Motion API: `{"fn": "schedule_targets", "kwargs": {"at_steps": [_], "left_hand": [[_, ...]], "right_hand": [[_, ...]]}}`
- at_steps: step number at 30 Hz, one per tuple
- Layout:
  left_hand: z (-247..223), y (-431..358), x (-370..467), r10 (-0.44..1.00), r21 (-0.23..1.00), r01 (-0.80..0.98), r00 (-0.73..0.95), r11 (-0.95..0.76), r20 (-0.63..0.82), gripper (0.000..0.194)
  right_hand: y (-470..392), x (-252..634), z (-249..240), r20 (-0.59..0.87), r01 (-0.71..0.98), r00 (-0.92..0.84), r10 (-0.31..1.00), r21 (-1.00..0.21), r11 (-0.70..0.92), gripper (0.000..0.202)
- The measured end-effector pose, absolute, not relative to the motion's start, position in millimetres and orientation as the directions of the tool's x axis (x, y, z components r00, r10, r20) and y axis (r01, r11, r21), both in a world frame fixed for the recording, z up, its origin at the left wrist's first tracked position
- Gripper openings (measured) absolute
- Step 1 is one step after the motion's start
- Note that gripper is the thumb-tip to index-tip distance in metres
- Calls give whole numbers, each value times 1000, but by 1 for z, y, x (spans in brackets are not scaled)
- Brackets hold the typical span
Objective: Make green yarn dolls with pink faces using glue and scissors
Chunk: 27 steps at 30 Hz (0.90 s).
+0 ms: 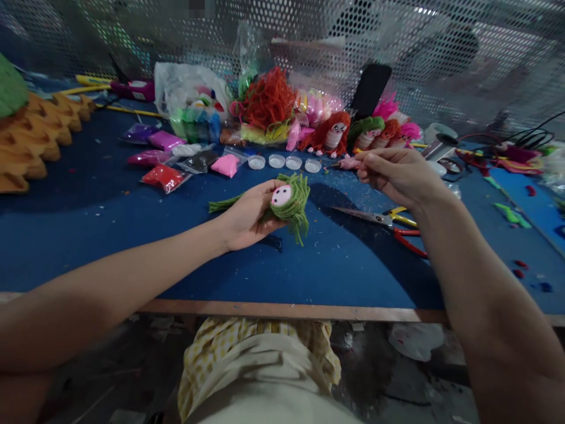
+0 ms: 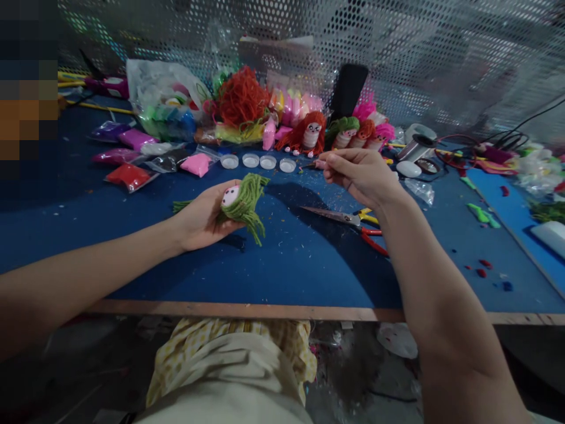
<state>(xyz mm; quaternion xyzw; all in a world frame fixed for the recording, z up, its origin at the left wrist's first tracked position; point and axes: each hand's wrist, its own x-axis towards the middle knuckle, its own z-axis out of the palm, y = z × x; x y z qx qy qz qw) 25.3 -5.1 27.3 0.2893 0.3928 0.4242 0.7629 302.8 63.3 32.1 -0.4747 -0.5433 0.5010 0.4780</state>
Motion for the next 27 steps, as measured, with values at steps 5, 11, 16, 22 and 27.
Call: {"fn": "schedule_targets", "kwargs": {"at_steps": [5,11,16,22,27], "left_hand": [[22,-2,23,883,764,-450,316,462,-347,24],[21,0,23,881,751,-463,281,472,-380,21],[19,2,25,885,761,-454,282,462,-369,21],[20,2,23,874,748,-457,313,481,-371,21],[24,-1,22,878,765,-434,285,476,-384,23]], "right_hand": [[48,312,54,57,78,-150,987,-995,69,31],[-7,356,109,-419,630,-674,609,-756,177,35],[-19,369,116,-609,782,-602,516,-581,227,40],[57,316,69,54,836,-451,891,-324,443,22],[103,271,36,161,831,-556,816,141,538,30]]}}
